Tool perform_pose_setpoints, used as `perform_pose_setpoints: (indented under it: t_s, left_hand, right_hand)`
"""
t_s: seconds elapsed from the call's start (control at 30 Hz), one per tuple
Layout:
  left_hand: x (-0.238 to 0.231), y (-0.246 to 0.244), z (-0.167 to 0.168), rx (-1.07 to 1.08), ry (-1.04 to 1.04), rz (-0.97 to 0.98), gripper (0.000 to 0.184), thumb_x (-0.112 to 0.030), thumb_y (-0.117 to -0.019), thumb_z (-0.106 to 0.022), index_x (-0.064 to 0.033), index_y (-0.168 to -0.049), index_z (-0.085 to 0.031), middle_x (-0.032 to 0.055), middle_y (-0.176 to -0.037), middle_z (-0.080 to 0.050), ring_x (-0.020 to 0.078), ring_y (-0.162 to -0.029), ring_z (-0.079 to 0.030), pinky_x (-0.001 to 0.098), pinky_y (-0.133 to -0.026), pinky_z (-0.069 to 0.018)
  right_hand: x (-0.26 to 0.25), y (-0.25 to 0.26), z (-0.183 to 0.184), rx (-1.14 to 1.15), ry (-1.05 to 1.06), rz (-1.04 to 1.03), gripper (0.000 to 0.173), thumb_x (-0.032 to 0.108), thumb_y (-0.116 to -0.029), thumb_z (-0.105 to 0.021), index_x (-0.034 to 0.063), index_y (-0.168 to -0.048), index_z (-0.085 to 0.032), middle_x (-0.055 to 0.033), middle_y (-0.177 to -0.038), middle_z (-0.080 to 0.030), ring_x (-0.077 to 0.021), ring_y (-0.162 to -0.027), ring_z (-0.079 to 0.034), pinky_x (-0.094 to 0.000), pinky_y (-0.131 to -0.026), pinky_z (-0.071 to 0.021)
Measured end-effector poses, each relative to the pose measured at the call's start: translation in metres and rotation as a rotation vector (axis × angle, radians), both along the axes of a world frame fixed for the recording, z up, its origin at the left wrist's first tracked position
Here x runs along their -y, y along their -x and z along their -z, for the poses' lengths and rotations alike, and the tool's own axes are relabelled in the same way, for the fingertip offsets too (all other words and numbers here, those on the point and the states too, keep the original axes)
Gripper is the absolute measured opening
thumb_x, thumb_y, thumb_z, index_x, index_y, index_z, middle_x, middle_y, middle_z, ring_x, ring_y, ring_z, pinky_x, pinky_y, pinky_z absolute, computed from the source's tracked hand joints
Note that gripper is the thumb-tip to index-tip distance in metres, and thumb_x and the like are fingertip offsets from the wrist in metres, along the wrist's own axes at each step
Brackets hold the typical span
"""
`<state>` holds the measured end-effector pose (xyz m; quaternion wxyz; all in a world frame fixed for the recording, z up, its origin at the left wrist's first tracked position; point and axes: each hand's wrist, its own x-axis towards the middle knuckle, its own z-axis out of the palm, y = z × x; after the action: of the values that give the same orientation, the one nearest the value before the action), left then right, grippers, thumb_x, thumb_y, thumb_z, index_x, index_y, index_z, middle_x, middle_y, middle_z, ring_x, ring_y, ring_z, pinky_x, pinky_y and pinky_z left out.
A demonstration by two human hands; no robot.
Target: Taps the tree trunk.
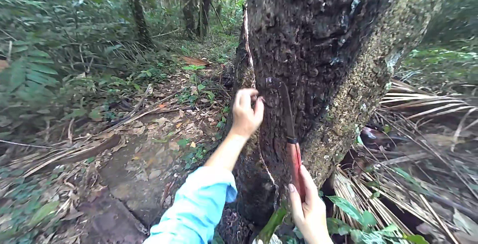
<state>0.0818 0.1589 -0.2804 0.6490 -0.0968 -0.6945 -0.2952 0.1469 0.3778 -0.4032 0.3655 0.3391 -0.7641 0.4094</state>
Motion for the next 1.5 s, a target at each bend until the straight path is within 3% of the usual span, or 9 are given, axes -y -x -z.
perform_pose_setpoints:
  t_s: [0.13,0.27,0.43,0.67,0.83,1.13,1.23,1.4,1.5]
  left_hand:
    - [0.040,0.033,-0.029,0.226,0.056,-0.036,0.051,-0.006,-0.0901,-0.066,0.0077,-0.138,-0.057,0.0317,-0.128,-0.058,0.0398,-0.109,-0.066,0.0471,-0.090,-0.0573]
    - [0.049,0.043,-0.038,0.053,0.217,-0.126,0.023,0.001,-0.0930,-0.064,0.0081,-0.112,-0.074,0.0249,-0.102,-0.071,0.0357,-0.093,-0.071,0.0421,-0.087,-0.0585]
    - [0.046,0.026,-0.038,0.142,0.259,-0.120,0.017,0.000,-0.0999,-0.055,0.0104,-0.100,-0.068,0.0253,-0.099,-0.068,0.0380,-0.097,-0.070,0.0455,-0.090,-0.0570]
    - [-0.044,-0.061,0.068,0.144,0.363,0.234,0.029,-0.013,-0.0993,-0.051,0.0045,-0.087,-0.071,0.0201,-0.093,-0.072,0.0318,-0.098,-0.070,0.0417,-0.098,-0.0522]
    - [-0.088,-0.060,0.108,-0.065,0.562,0.357,0.063,-0.054,-0.1054,-0.029,-0.0133,-0.063,-0.053,0.0017,-0.051,-0.046,0.0193,-0.058,-0.051,0.0335,-0.088,-0.0419]
    - [-0.078,-0.025,0.122,-0.242,0.614,0.241,0.064,-0.061,-0.1030,-0.028,-0.0161,-0.061,-0.046,-0.0004,-0.049,-0.039,0.0167,-0.054,-0.045,0.0300,-0.085,-0.0407]
    - [-0.068,-0.012,0.106,-0.239,0.607,0.193,0.066,-0.065,-0.1021,-0.027,-0.0168,-0.060,-0.046,0.0007,-0.050,-0.043,0.0186,-0.057,-0.051,0.0310,-0.085,-0.0438]
    - [-0.023,-0.001,0.019,-0.311,0.588,0.152,0.065,-0.051,-0.1058,-0.026,-0.0127,-0.058,-0.049,0.0024,-0.048,-0.043,0.0178,-0.054,-0.048,0.0334,-0.087,-0.0419]
    - [-0.027,-0.030,0.026,-0.265,0.593,0.169,0.065,-0.053,-0.1062,-0.027,-0.0140,-0.059,-0.048,0.0028,-0.050,-0.043,0.0192,-0.057,-0.051,0.0336,-0.090,-0.0428]
  right_hand:
    - [-0.009,-0.014,0.003,0.032,0.063,-0.048,0.056,0.018,-0.1004,-0.051,-0.0163,-0.143,-0.043,-0.0333,-0.121,-0.065,0.0049,-0.097,-0.063,-0.0077,-0.089,-0.0447]
    - [-0.010,-0.018,0.011,0.035,0.072,-0.066,0.054,0.018,-0.1008,-0.051,-0.0148,-0.144,-0.044,-0.0313,-0.121,-0.066,0.0075,-0.098,-0.062,-0.0058,-0.089,-0.0429]
    - [-0.022,-0.030,0.020,0.143,-0.026,-0.061,0.052,0.012,-0.0979,-0.053,-0.0206,-0.138,-0.047,-0.0353,-0.124,-0.065,-0.0099,-0.108,-0.068,-0.0156,-0.096,-0.0473]
    - [-0.021,-0.056,0.025,0.286,-0.183,0.033,0.050,-0.002,-0.0921,-0.056,-0.0180,-0.139,-0.050,-0.0342,-0.113,-0.070,-0.0441,-0.089,-0.074,-0.0519,-0.080,-0.0603]
    - [-0.005,-0.080,0.012,0.323,-0.294,0.155,0.024,0.001,-0.0925,-0.058,-0.0154,-0.109,-0.065,-0.0275,-0.089,-0.071,-0.0406,-0.074,-0.073,-0.0526,-0.066,-0.0599]
    - [0.015,-0.048,0.043,0.222,-0.238,0.276,0.020,-0.001,-0.0897,-0.060,-0.0139,-0.102,-0.068,-0.0306,-0.094,-0.071,-0.0450,-0.075,-0.073,-0.0549,-0.063,-0.0597]
    - [0.028,-0.012,0.048,0.058,-0.178,0.279,0.022,0.004,-0.0881,-0.059,-0.0112,-0.100,-0.068,-0.0269,-0.092,-0.072,-0.0402,-0.071,-0.073,-0.0508,-0.059,-0.0594]
    - [0.067,0.020,-0.035,-0.155,-0.094,0.158,0.022,0.010,-0.0946,-0.054,-0.0063,-0.096,-0.069,-0.0186,-0.080,-0.067,-0.0308,-0.064,-0.069,-0.0423,-0.054,-0.0562]
    - [0.059,-0.009,-0.029,-0.126,-0.091,0.125,0.024,0.013,-0.0944,-0.053,-0.0039,-0.096,-0.069,-0.0164,-0.080,-0.068,-0.0270,-0.063,-0.069,-0.0389,-0.054,-0.0574]
